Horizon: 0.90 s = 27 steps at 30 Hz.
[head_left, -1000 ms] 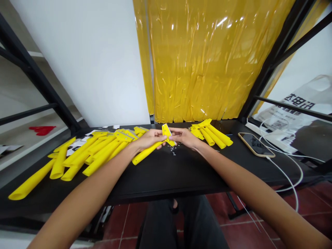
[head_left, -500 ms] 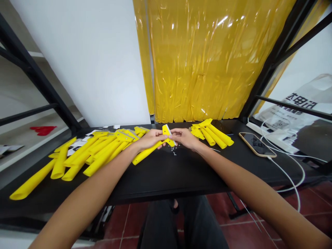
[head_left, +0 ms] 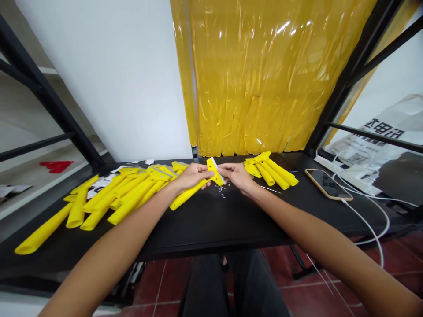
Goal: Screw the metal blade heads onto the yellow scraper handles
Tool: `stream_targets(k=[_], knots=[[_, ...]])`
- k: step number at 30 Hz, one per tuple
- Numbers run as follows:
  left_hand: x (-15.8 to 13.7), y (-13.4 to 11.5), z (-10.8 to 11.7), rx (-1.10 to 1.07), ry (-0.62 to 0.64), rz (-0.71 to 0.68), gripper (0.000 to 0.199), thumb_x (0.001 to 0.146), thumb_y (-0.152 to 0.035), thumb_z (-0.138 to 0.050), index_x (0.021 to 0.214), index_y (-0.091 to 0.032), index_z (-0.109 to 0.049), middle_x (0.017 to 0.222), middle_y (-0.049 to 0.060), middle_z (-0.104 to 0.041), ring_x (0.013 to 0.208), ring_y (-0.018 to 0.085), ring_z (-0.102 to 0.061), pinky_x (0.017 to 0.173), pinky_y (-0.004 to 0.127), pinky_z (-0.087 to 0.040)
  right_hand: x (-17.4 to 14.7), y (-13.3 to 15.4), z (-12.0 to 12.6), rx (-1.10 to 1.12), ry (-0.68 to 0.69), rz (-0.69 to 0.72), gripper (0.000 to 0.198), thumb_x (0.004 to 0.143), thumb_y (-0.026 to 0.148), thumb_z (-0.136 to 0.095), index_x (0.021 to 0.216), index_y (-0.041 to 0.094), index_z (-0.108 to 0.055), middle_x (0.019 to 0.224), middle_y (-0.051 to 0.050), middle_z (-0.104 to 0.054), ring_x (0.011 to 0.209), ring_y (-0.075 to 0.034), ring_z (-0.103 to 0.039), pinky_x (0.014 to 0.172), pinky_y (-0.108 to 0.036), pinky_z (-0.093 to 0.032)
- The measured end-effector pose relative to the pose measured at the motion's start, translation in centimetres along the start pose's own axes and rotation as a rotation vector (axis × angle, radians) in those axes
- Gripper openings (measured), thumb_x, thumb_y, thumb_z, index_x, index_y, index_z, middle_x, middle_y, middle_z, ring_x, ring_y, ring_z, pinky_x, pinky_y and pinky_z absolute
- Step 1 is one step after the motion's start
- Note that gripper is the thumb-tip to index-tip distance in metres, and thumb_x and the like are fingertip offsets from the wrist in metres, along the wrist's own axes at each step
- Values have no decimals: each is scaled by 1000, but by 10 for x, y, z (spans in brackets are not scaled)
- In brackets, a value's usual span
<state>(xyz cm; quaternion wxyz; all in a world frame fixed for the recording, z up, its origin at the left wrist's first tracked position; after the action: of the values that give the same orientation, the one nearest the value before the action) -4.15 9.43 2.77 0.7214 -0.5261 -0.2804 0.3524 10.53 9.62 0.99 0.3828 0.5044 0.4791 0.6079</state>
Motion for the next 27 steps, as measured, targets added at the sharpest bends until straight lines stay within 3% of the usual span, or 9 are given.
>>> stream_targets(k=[8,16,19,22,27], knots=[[-1,-4,-1,-2,17,-15,25,88,-36,-68,92,-11,-69,66,5,-67,49,10,-57,51,24,-42,-3,4,0,-14,-89,27,30,77,42,-75,91,16,-80,73,-5,-71,57,-13,-54,51,-27,-45],[-2,-6,2,9,-5,13,18,89,-31,-66,87,-13,-65,65,4,-65,48,10,-55,51,25,-40,1,2,-5,29,125,-52,34,76,40,-79,100,17,-75,89,-6,-73,70,-15,-63,57,-27,-54],[0,-1,5,-13,-18,41,16,90,-28,-63,82,-14,-63,66,5,-65,48,10,-54,51,25,-39,7,6,18,-219,124,-18,28,84,41,-71,97,17,-76,81,-5,-73,62,-13,-59,56,-26,-50],[1,8,8,-56,-22,87,18,90,-28,-63,78,-14,-60,66,6,-65,49,9,-54,53,24,-40,11,15,40,-633,171,114,14,80,30,-74,85,18,-79,76,-4,-74,69,-16,-62,66,-28,-48],[3,20,10,-134,-27,132,18,89,-27,-65,78,-13,-61,67,7,-65,51,10,-54,56,25,-42,9,4,54,-868,365,97,14,78,22,-73,89,23,-82,86,-3,-78,77,-19,-67,73,-30,-47]])
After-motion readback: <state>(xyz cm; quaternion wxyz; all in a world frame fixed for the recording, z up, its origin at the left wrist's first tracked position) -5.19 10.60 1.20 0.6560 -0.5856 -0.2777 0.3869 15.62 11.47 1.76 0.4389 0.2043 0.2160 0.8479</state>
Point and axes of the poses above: each hand's wrist, its own x-axis towards the middle knuckle, its own z-axis out of the back of the hand, y = z × x, the point moved 7 cm from there along x, towards the middle knuckle
